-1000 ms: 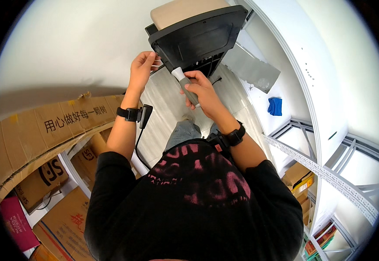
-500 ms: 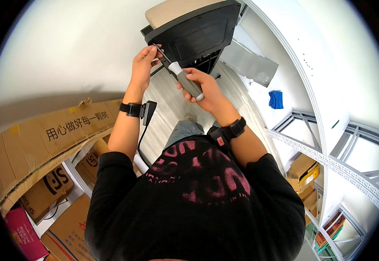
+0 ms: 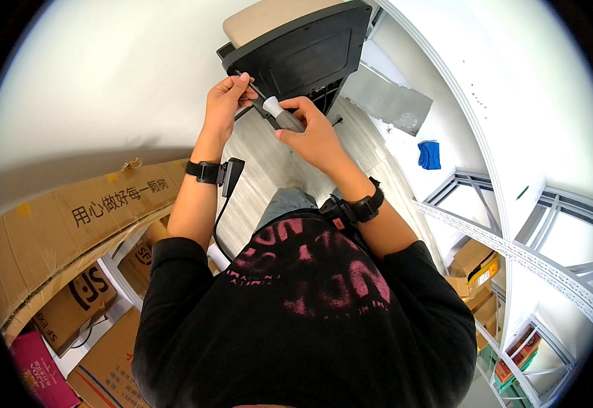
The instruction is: The person uses a power screwdriver to remove screws from a metal panel on a white appliance. They then remove the panel and proceed to unscrew and detach a black plastic cover from the appliance's interior.
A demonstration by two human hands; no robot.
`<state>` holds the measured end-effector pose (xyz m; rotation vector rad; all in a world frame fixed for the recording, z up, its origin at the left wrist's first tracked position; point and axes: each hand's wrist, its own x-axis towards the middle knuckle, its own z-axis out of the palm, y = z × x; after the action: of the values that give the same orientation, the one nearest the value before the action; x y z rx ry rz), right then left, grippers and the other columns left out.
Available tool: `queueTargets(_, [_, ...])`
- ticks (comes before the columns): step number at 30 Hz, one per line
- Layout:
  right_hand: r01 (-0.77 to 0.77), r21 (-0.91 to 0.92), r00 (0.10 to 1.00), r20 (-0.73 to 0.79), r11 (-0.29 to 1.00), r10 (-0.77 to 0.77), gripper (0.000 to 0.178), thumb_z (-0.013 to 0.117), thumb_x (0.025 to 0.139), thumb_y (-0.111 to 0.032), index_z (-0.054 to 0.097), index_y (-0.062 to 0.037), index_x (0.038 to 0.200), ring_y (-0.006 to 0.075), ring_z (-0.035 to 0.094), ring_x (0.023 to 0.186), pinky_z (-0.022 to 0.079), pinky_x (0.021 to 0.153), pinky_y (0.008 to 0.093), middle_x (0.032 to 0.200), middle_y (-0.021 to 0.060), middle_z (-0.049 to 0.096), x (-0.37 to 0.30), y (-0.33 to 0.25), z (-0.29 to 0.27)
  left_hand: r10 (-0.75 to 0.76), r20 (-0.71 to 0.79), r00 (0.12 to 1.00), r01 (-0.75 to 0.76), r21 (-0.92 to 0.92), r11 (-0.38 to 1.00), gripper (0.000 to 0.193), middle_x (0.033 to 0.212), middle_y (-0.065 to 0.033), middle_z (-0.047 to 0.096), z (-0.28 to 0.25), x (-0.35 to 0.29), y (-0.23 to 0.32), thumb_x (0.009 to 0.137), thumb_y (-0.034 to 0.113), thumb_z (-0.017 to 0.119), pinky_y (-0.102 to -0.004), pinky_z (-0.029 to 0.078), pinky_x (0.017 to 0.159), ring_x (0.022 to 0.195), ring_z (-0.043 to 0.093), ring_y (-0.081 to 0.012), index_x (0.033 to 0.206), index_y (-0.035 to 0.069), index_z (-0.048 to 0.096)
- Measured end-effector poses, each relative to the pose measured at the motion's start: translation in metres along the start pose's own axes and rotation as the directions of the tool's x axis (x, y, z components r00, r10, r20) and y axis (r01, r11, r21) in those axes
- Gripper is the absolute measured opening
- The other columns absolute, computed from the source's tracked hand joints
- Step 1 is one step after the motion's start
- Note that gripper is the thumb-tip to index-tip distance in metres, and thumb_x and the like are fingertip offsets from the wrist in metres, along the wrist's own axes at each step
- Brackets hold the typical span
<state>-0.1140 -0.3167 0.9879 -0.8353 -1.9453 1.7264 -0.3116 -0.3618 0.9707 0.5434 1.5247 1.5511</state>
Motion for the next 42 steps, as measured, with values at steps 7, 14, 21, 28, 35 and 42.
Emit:
queueTargets(7, [-0.581,0.647,0.81,0.517,0.493,0.276,0.044,0.055,0.085,-0.013,0.04,-0.0059,0.125,0.0187,0.061,0.079,0.05,0.061,0.029,0.101,0.0117,0.06,0.0,-0.01,-0.02,-0.02,0.072,0.997,0.029,-0.132,0.991,0.021,0.07,-0.0027,0.06,-0.005,0.006,-0.007,0.09,0.022,0.059,-0.0242,0.049,0.061,0.063,0.058,-0.0109,0.081,0.003,0.061])
queueTargets(14, [-0.393,0.428,0.913,0.287,0.814,0.29,0.042,0.055,0.086,-0.016,0.041,-0.0057,0.125,0.0207,0.061,0.083,0.051,0.059,0.0302,0.098,0.0109,0.06,-0.004,-0.003,0.003,-0.1,0.069,0.993,0.102,-0.025,0.995,0.021,0.073,-0.003,0.06,-0.001,0.002,0.006,0.091,0.024,0.057,-0.0226,0.049,0.059,0.062,0.057,-0.01,0.083,0.004,0.059])
queueTargets(21, [-0.642,0.617,0.763,0.573,0.455,0.299,0.037,0.053,0.088,-0.021,0.046,-0.0048,0.12,0.019,0.062,0.082,0.051,0.054,0.0299,0.097,0.0113,0.06,0.0,0.001,-0.013,-0.049,0.11,0.993,0.06,-0.103,0.993,0.022,0.072,-0.0027,0.059,-0.005,0.007,-0.004,0.091,0.024,0.057,-0.0214,0.05,0.056,0.06,0.057,-0.0093,0.082,0.004,0.058])
queueTargets(28, [-0.448,0.444,0.892,0.271,0.776,0.361,0.033,0.051,0.089,-0.023,0.047,-0.0074,0.118,0.0154,0.061,0.077,0.045,0.049,0.0234,0.091,0.008,0.062,-0.003,0.001,-0.003,-0.113,0.079,0.99,0.116,-0.026,0.993,0.021,0.071,-0.0036,0.059,0.001,0.001,0.005,0.091,0.023,0.058,-0.0224,0.051,0.058,0.061,0.058,-0.01,0.084,0.003,0.058])
queueTargets(35, [-0.603,0.566,0.793,0.504,0.562,0.343,0.035,0.054,0.088,-0.03,0.049,-0.0086,0.115,0.0122,0.058,0.075,0.044,0.051,0.0243,0.09,0.0018,0.055,-0.005,-0.003,-0.014,-0.066,0.117,0.991,0.081,-0.124,0.989,0.023,0.073,-0.0057,0.061,-0.003,0.007,-0.004,0.09,0.024,0.058,-0.0235,0.053,0.06,0.063,0.06,-0.0121,0.084,0.002,0.058])
queueTargets(42, [-0.399,0.369,0.917,0.183,0.839,0.355,0.032,0.05,0.089,-0.024,0.049,-0.0094,0.118,0.015,0.061,0.082,0.046,0.055,0.0266,0.094,0.0062,0.061,-0.009,0.008,-0.002,-0.098,0.115,0.988,0.104,-0.046,0.994,0.023,0.075,-0.008,0.063,0.0,0.006,0.0,0.09,0.023,0.058,-0.0251,0.054,0.06,0.063,0.061,-0.0137,0.086,0.0,0.059])
